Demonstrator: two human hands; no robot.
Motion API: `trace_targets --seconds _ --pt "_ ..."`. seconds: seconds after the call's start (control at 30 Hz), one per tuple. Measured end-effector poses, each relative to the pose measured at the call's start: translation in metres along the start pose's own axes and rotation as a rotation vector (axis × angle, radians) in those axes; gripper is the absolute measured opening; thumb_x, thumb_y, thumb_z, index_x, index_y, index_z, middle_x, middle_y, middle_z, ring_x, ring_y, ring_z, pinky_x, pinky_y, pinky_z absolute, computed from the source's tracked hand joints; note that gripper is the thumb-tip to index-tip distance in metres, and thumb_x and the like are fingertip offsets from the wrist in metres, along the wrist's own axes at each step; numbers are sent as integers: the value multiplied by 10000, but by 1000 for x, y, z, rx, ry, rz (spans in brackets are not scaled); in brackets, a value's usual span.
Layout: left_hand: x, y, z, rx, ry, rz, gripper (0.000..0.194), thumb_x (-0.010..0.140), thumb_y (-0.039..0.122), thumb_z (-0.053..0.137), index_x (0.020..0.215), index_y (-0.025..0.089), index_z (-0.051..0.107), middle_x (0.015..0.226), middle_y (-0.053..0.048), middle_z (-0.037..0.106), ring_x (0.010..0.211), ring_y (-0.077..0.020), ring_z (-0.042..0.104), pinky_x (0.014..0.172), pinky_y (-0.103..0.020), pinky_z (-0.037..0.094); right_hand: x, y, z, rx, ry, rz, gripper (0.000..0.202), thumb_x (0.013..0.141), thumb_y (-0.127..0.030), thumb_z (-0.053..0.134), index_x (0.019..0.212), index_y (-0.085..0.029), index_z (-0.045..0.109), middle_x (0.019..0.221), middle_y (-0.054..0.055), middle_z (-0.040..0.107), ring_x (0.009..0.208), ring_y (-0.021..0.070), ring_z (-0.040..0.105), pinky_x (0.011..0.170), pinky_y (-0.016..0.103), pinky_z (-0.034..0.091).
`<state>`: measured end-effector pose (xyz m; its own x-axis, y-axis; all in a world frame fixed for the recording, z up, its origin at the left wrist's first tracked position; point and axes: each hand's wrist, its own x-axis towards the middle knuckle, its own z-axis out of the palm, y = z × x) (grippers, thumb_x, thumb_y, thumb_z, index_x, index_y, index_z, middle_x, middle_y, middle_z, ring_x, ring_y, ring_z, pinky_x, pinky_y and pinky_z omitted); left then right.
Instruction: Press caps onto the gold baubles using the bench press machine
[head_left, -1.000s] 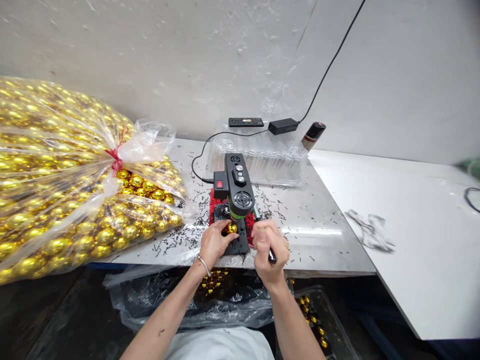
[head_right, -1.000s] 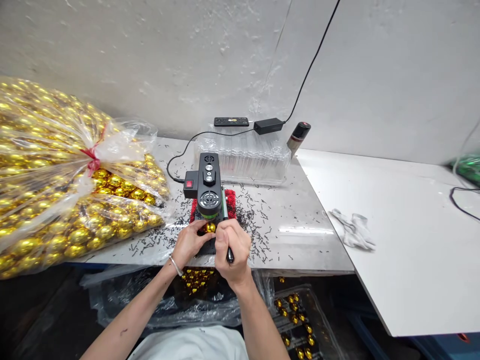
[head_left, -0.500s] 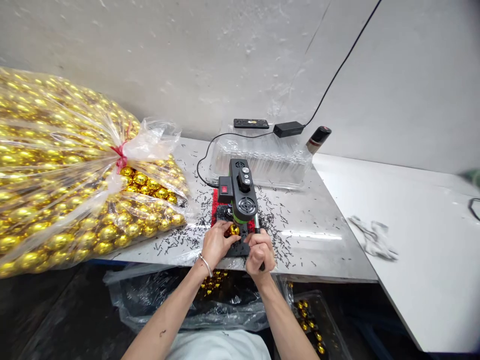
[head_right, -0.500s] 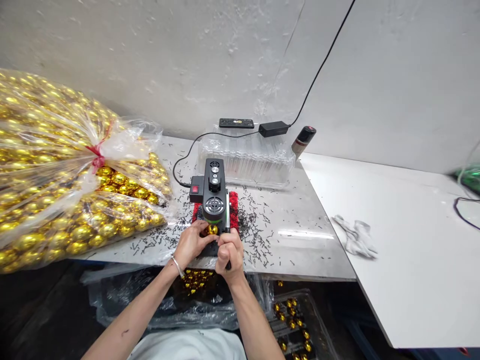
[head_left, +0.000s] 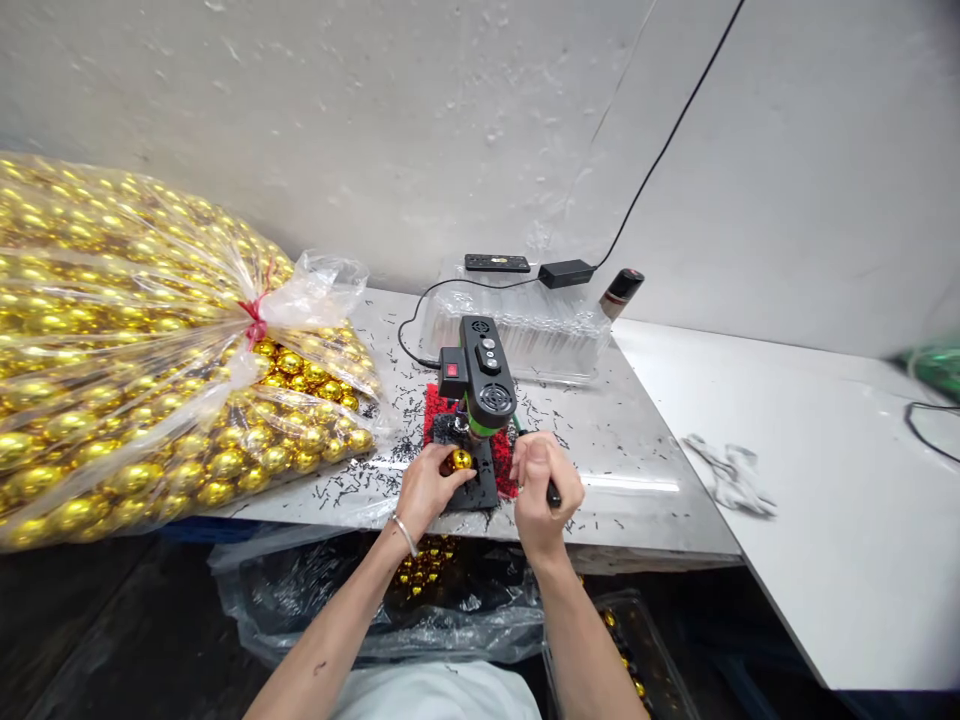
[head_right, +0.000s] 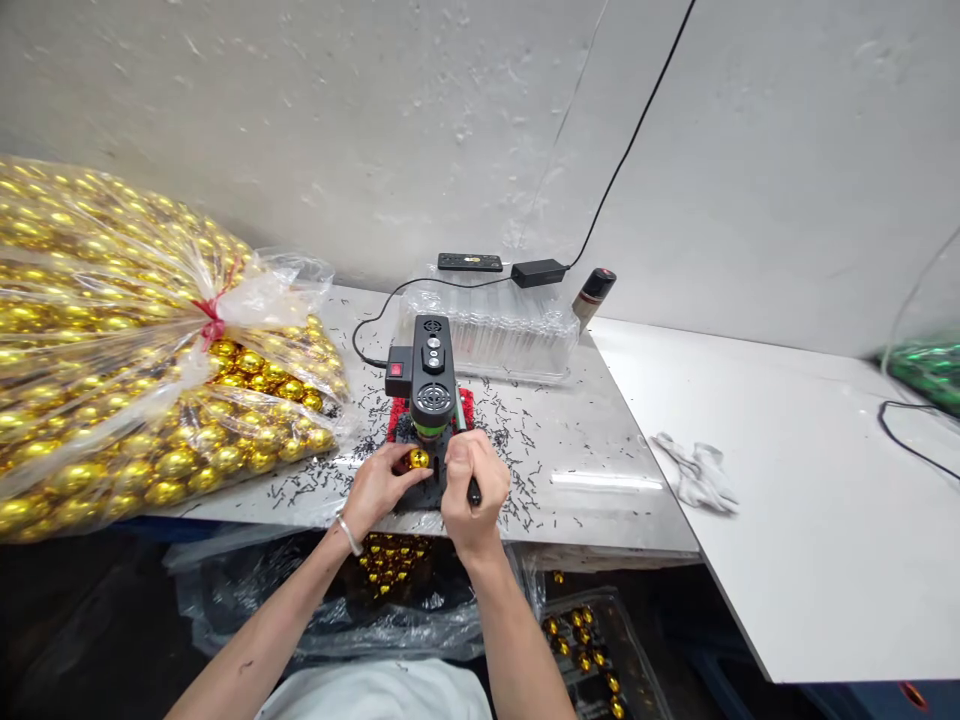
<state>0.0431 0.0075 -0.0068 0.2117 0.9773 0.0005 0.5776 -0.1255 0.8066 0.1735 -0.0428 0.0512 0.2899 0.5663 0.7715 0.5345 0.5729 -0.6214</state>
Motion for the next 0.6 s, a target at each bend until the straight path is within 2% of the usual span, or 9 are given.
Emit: trace_targets --seconds 0.07,0.13,0.2,0.23,0.33,0.5,0.6 --pt "-17 -10 -8 -140 -22 -32 397 697 419 764 1004 168 739 886 -56 696 766 -200 626 747 -318 493 4 -6 0 4 -14 30 278 952 -136 417 686 -198 472 645 -13 486 594 111 494 547 265 376" --pt "-39 -23 -14 -323 -189 -146 472 641 536 771 920 156 745 782 -34 674 669 -171 582 658 -292 468 1 -5 2 17 5 20 294 952 -138 418 667 -198 461 646 -13 484 591 109 490 545 265 372" --pt "-61 -36 -18 -509 -381 -327 542 596 641 752 800 140 728 678 -19 641 579 -140 531 575 -268 431 -4 -3 4 27 35 15 299 950 -142 420 658 -198 459 652 -12 488 583 108 487 536 265 367" --pt "-71 -43 -18 -587 -434 -423 574 586 686 732 739 133 707 644 -18 627 550 -128 512 548 -260 415 -7 -1 5 27 48 18 299 949 -145 420 658 -198 461 654 -11 490 577 108 485 531 266 365" --pt "-95 -58 -16 -709 -424 -599 610 568 731 719 623 129 640 587 -14 596 516 -106 486 517 -241 384 -11 1 6 7 62 29 288 944 -150 426 664 -198 473 644 -13 489 571 112 486 525 270 362" --pt "-114 -77 -7 -744 -371 -721 593 425 656 839 545 129 595 502 16 543 467 -83 453 473 -219 354 -10 -1 5 1 61 -10 350 936 -133 428 594 -204 415 597 -14 466 597 123 501 529 268 362" --pt "-118 -81 -6 -890 -267 -925 516 513 561 868 598 112 630 553 -10 596 480 -85 502 478 -208 414 -11 -1 4 -6 48 -4 348 935 -133 428 595 -205 418 602 -11 473 589 120 492 519 266 358"
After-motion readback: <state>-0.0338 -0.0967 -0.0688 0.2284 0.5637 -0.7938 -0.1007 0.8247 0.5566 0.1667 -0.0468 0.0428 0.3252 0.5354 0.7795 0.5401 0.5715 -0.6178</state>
